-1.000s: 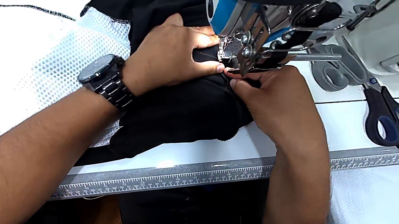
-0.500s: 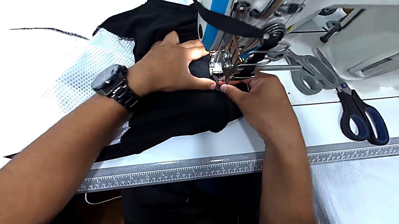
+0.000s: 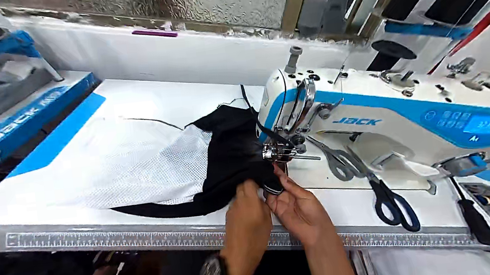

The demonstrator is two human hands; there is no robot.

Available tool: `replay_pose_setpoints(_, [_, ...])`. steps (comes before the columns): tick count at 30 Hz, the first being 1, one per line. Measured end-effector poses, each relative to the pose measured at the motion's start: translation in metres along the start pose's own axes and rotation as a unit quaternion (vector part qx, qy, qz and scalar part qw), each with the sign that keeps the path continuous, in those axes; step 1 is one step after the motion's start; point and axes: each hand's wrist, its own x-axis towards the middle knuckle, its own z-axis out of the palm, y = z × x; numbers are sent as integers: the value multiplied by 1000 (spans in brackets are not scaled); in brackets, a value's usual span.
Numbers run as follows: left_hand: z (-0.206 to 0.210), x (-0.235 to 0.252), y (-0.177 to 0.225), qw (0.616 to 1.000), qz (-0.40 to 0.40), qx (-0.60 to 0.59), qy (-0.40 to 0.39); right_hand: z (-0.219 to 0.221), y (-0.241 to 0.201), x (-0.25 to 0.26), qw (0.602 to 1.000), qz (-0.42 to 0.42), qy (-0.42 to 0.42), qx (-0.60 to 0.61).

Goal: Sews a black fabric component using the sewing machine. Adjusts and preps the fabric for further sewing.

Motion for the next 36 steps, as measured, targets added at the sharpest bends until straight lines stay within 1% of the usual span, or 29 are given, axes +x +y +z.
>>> replay_pose_setpoints(2, [5,33,-1,999,-25,24,38,7,4,-4,998,-8,9,60])
replay_pose_setpoints(3, [1,51,-6,998,-16,32,49,10,7,-4,997,-11,18,80])
replay_pose_setpoints(5, [-18,91,-18,998,42,7,53,18,9,1,993,-19,10,117])
replay_pose_setpoints(6, [-33,108,-30,993,109,-30,44,21,11,2,992,-26,1,124])
replay_pose_setpoints(7, [-51,120,-45,980,186,-74,18,22,15,2,993,-37,5,108])
replay_pose_setpoints(8, [-73,126,-60,963,235,-120,-48,24,18,2,996,-55,12,64])
replay_pose_setpoints(9, [-98,126,-70,945,252,-154,-140,25,22,4,996,-81,23,-14])
replay_pose_setpoints(10, [-124,118,-72,933,226,-152,-233,26,25,6,984,-109,35,-135])
replay_pose_setpoints(11, [-147,104,-67,928,182,-98,-309,25,27,8,943,-126,44,-305])
replay_pose_setpoints(12, [-162,84,-57,927,150,-2,-343,27,28,10,857,-132,56,-495])
replay_pose_setpoints(13, [-169,64,-45,924,136,101,-343,30,30,12,727,-144,59,-669])
replay_pose_setpoints(14, [-167,44,-36,921,132,185,-315,34,35,11,596,-174,66,-781])
replay_pose_setpoints(15, [-160,26,-30,923,133,247,-265,37,41,8,486,-213,76,-844])
replay_pose_setpoints(16, [-151,15,-27,923,140,292,-206,38,46,6,397,-255,84,-877])
replay_pose_setpoints(17, [-142,10,-29,922,170,319,-141,40,47,4,331,-286,90,-895])
replay_pose_setpoints(18, [-135,11,-37,916,216,329,-72,40,46,2,279,-308,90,-905])
replay_pose_setpoints(19, [-129,15,-49,910,264,321,-8,39,43,1,241,-328,76,-910])
replay_pose_setpoints(20, [-125,19,-61,903,306,298,53,36,39,-1,220,-343,51,-912])
replay_pose_setpoints(21, [-122,23,-72,904,326,255,106,30,34,-2,209,-358,16,-910])
replay_pose_setpoints(22, [-120,28,-79,914,327,193,145,24,26,0,211,-369,-27,-905])
replay_pose_setpoints(23, [-118,31,-81,929,311,120,162,17,17,2,219,-377,-73,-897])
replay_pose_setpoints(25, [-114,38,-83,950,280,-2,139,7,-4,7,258,-361,-164,-881])
replay_pose_setpoints(27, [-110,49,-83,950,291,-88,67,2,-17,9,309,-333,-234,-860])
replay_pose_setpoints(28, [-111,56,-82,945,303,-121,18,4,-20,9,320,-321,-249,-856])
replay_pose_setpoints(30, [-121,69,-72,922,325,-181,-105,15,-15,2,327,-304,-258,-856])
replay_pose_setpoints(32, [-137,77,-53,893,316,-216,-236,27,-1,-6,341,-302,-288,-842])
replay_pose_setpoints(34, [-152,83,-39,863,307,-207,-345,34,3,-9,363,-280,-327,-827])
replay_pose_setpoints(35, [-156,82,-36,857,323,-174,-361,34,-2,-6,391,-268,-342,-812])
replay_pose_setpoints(36, [-158,75,-35,864,350,-121,-341,36,-12,-3,435,-242,-345,-796])
